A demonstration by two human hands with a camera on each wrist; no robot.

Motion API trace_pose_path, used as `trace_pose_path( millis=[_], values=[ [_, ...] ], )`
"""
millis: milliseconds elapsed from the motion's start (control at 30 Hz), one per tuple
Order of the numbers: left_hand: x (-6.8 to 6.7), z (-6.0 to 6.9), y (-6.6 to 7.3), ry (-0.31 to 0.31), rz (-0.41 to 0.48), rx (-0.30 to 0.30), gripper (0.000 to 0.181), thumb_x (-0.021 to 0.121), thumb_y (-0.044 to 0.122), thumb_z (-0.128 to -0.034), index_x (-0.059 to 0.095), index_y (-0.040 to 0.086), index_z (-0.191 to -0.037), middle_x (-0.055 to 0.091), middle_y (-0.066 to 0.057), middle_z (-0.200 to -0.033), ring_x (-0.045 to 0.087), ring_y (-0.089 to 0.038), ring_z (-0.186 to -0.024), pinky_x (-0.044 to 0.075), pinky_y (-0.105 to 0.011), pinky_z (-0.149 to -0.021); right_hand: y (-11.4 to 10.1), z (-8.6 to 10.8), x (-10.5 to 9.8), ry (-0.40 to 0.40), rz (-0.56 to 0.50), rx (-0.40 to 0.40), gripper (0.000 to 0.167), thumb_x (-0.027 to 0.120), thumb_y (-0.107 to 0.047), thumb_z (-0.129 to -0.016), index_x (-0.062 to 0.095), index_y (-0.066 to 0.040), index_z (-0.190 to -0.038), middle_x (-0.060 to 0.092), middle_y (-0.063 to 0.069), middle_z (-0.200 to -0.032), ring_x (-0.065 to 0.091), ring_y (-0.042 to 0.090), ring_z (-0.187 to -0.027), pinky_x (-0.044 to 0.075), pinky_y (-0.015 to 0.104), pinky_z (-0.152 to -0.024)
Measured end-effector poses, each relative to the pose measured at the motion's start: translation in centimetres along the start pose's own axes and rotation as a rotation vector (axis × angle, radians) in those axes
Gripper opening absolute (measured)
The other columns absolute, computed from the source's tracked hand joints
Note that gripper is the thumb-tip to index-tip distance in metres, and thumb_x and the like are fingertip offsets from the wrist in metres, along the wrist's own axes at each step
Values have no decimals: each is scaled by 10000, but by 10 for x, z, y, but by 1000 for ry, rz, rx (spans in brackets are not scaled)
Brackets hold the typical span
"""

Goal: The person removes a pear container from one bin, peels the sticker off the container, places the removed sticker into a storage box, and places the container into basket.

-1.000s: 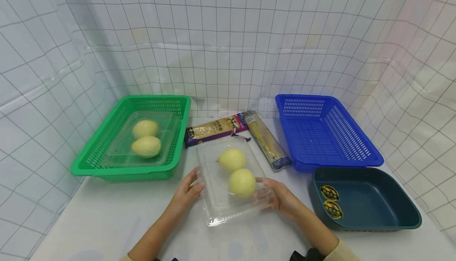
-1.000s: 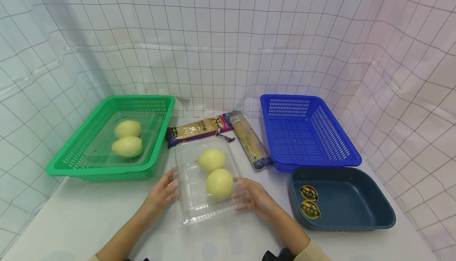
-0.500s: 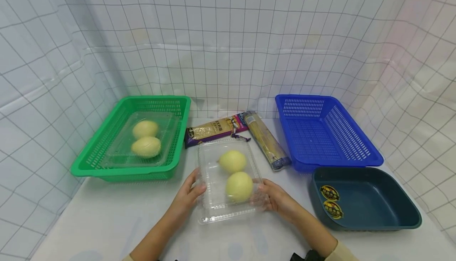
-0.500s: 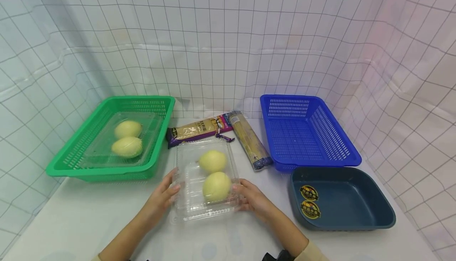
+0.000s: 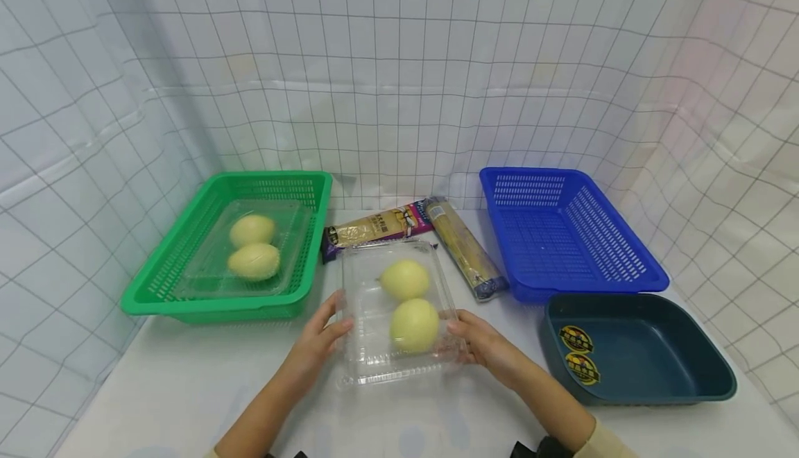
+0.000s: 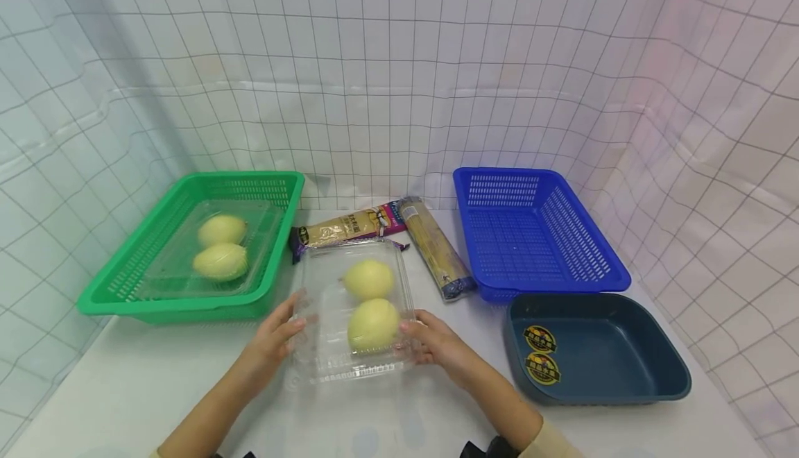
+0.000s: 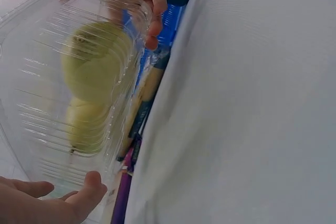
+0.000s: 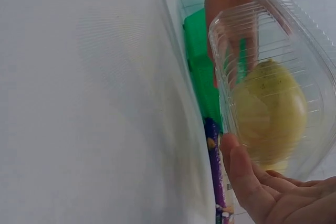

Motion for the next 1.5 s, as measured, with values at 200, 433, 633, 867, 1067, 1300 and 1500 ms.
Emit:
trace_pose_path(
  millis=[200,433,633,867,1067,1300,1500],
  values=[
    [-7,0,26,-6,-52,7,776,538,285,-934,140,23,-1547,46,-250,-1586,50,-422,-1445,115,-686,-1073,-23,-1,5,12,63,16,743,448,-450,-987,249,76,-1472,466,285,-1382,596,339,-1147,471,390,-912],
    [-17,-2,52,-8,-69,11,768,491,260,-926,114,10,-1546,46,-228,-1595,175,-423,-1419,114,-663,-1091,-48,-6,12,37,109,42,822,466,-499,-960,227,92,-1478,199,295,-1529,385,439,-1320,445,472,-982],
    [-29,-1,69,-14,-92,23,746,461,268,-939,110,25,-1551,140,-207,-1583,320,-408,-1357,153,-611,-1109,-66,-14,18,57,124,28,801,489,-482,-949,272,97,-1458,268,283,-1493,424,408,-1290,498,410,-909],
    [-46,0,80,-5,-121,-2,718,438,286,-970,103,38,-1555,202,-213,-1565,462,-247,-1277,158,-583,-1118,-84,-21,33,-27,151,-20,670,425,-423,-989,348,107,-1393,519,234,-1257,606,318,-1103,516,388,-889],
    [-62,-3,92,1,-115,26,631,380,233,-1015,123,-1,-1542,246,-225,-1529,565,-24,-1090,435,-322,-963,-98,-32,45,-49,158,-24,650,433,-419,-988,372,85,-1394,499,224,-1278,612,285,-1056,521,384,-881],
    [-84,-6,105,-8,-99,67,661,398,268,-1010,120,-21,-1535,329,-181,-1460,597,-29,-1034,486,-249,-860,-111,-46,60,-73,143,-16,613,433,-425,-999,390,53,-1379,573,208,-1167,638,232,-945,524,388,-881],
    [-103,-2,119,-51,-135,136,535,380,302,-1027,279,97,-1511,494,83,-1312,596,-60,-1089,476,-253,-867,-123,-59,74,-84,133,-3,644,435,-427,-998,329,11,-1458,522,183,-1247,627,217,-939,523,389,-883]
  ],
)
Point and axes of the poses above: each hand's wrist, its own z-axis away from the middle knuckle, its own x-axis out of the palm, y = z × x, the point moved 8 cm from there along -z, towards the middle knuckle
